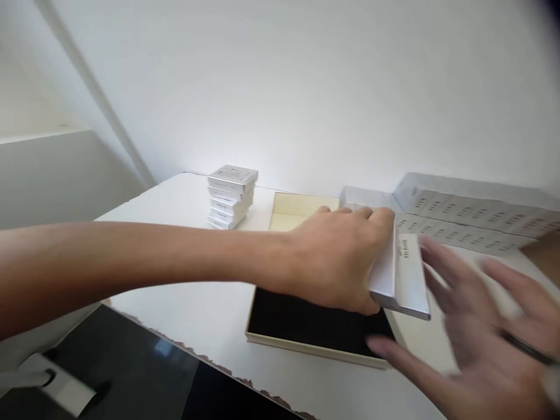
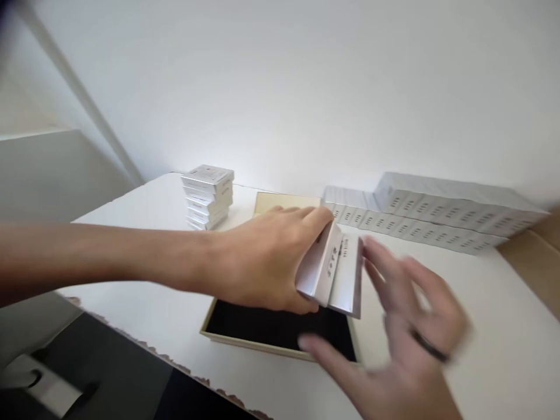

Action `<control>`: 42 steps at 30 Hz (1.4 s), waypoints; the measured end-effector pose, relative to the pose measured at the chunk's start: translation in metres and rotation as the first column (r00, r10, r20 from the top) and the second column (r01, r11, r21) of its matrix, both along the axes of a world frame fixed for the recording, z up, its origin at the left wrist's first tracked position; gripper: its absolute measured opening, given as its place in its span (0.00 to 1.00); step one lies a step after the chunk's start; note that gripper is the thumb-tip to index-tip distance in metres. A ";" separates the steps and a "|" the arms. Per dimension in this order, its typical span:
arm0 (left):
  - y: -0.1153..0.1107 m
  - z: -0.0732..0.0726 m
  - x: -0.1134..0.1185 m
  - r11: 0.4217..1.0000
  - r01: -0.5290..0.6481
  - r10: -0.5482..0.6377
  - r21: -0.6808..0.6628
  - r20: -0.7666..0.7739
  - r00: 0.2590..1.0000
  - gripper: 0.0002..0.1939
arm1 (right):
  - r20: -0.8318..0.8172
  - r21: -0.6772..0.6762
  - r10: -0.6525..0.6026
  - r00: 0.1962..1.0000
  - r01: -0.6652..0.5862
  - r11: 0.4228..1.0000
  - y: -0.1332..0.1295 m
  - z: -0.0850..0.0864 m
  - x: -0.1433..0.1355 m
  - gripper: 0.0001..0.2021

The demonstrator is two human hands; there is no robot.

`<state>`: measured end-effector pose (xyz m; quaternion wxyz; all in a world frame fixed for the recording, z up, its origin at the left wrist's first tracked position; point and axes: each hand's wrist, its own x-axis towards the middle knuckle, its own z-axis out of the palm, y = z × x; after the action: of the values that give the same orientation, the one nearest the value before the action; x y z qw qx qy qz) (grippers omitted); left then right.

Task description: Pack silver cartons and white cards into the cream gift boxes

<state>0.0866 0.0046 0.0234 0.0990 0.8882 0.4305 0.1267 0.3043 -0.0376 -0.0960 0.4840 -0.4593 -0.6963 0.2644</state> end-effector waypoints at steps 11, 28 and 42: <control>-0.014 -0.031 0.000 0.983 0.123 -0.121 -0.137 0.028 0.992 0.30 | 0.086 -0.188 0.082 0.993 -0.065 0.980 -0.007 -0.013 0.007 0.54; -0.037 -0.084 -0.089 0.991 -0.077 0.088 0.114 -0.103 0.991 0.18 | -0.027 -0.060 0.124 0.992 -0.125 0.990 -0.008 0.005 -0.011 0.37; -0.063 -0.139 -0.153 0.841 -0.149 0.327 -0.521 0.269 0.906 0.69 | 0.534 -0.602 0.422 0.733 -0.021 0.799 -0.004 -0.006 -0.039 0.50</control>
<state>-0.0661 -0.0587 -0.1156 0.3775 0.7358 0.5327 0.1799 0.2657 -0.0411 -0.1017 0.0215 -0.5507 -0.7622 0.3397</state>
